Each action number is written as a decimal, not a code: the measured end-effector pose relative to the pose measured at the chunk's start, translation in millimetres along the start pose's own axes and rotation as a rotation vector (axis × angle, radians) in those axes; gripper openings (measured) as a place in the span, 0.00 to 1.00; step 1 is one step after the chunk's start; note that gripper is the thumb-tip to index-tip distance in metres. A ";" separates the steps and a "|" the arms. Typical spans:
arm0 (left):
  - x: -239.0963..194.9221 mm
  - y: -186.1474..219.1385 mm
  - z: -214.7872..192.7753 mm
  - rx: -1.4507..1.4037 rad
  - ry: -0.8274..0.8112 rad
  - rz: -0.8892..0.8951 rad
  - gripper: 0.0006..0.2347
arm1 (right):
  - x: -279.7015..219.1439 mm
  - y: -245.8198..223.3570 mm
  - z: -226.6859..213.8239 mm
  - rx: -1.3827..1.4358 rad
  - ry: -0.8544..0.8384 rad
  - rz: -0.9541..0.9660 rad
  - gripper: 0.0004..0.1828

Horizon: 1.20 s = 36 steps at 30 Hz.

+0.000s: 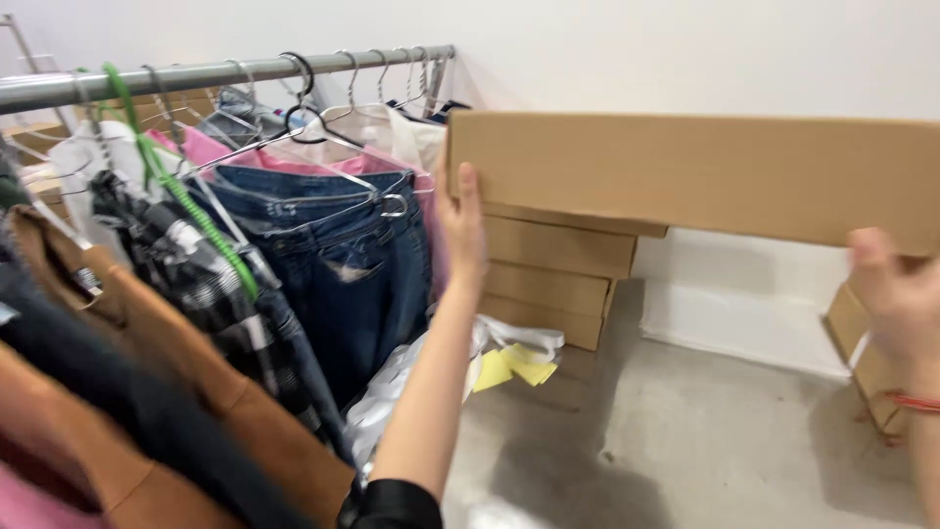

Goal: The person places a plastic bag into a cardboard box, closes and stacks the box, then ties a ribbon and attaches a sticky note. They later open another box, remove a green shirt from a plastic bag, hang it on a hanger, and repeat the packing process with another box.

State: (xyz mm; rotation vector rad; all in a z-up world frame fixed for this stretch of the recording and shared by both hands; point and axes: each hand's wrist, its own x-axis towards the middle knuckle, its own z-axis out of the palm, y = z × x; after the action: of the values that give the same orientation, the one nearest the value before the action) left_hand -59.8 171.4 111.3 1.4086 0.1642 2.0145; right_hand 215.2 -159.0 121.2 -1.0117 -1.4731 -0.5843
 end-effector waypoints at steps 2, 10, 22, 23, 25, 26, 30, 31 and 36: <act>10.2 -13.7 -6.9 -0.033 -0.009 -0.034 0.26 | 15.9 -15.2 33.3 -0.023 0.001 -0.052 0.38; -1.5 -93.7 19.1 0.953 -0.561 0.147 0.38 | 46.5 57.5 135.2 -0.228 -0.201 0.282 0.44; -62.2 -147.9 41.8 0.887 -0.997 -0.301 0.40 | 36.4 118.2 191.6 -0.262 -0.179 0.531 0.56; -80.2 -153.1 40.5 0.886 -1.008 -0.314 0.40 | 30.2 123.8 195.7 -0.263 -0.185 0.545 0.56; -116.9 -162.3 38.2 0.902 -0.923 -0.388 0.48 | 17.2 135.4 202.9 -0.366 -0.106 0.554 0.57; -127.9 -176.7 36.4 0.903 -0.934 -0.400 0.48 | 15.5 136.2 207.1 -0.368 -0.111 0.569 0.57; -148.7 -187.1 42.9 1.049 -0.725 -0.160 0.52 | 10.1 144.0 212.2 -0.438 -0.085 0.478 0.63; -145.2 -178.3 46.8 1.026 -0.670 -0.242 0.52 | 10.6 146.9 212.7 -0.450 -0.084 0.450 0.66; -142.6 -154.1 58.5 1.037 -0.626 -0.292 0.47 | 9.8 135.2 211.6 -0.369 -0.072 0.461 0.64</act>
State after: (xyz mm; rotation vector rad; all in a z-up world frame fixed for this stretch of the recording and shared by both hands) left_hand 88.1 192.1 -47.6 2.3706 1.1659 1.1387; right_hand 218.5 86.3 66.5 -1.6197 -1.1550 -0.4931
